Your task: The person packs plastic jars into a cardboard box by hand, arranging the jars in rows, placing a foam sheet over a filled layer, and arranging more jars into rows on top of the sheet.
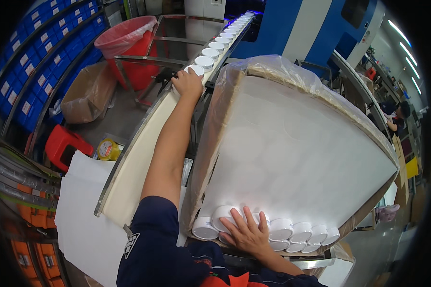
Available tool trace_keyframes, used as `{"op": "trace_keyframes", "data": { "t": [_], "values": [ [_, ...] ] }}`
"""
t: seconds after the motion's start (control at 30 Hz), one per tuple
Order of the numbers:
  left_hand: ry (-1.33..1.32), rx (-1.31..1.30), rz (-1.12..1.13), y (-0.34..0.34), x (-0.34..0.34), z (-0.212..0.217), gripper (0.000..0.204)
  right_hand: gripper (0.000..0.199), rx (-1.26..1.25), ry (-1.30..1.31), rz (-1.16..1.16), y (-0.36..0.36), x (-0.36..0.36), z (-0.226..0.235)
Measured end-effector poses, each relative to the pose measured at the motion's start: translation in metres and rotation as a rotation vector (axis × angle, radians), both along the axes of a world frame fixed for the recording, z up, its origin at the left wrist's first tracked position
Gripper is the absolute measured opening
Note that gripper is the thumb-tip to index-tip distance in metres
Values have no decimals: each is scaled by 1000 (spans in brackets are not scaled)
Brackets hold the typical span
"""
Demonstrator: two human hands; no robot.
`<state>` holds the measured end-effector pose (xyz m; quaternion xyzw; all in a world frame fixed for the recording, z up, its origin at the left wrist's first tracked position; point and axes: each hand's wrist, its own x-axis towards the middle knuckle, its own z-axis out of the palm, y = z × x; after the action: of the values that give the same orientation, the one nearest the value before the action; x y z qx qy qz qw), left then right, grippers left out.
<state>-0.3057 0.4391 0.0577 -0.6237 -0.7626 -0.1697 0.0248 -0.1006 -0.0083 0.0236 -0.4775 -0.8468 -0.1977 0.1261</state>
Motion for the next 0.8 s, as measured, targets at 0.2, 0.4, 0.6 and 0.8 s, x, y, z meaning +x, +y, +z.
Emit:
{"op": "trace_keyframes", "data": {
  "t": [0.2,0.4,0.6,0.8],
  "values": [
    [-249,234,-28,-39,-18,16,67,57,-30,15,-25,-2,-1,0],
    [-566,996,-629,-131,-57,125,71,59,-167,107,-18,-5,-1,6],
    [-156,819,-1175,-313,-2,128,79,67,118,688,100,-11,22,20],
    [117,503,-1339,-353,42,48,83,72,136,851,-11,-19,37,41]
  ]
}}
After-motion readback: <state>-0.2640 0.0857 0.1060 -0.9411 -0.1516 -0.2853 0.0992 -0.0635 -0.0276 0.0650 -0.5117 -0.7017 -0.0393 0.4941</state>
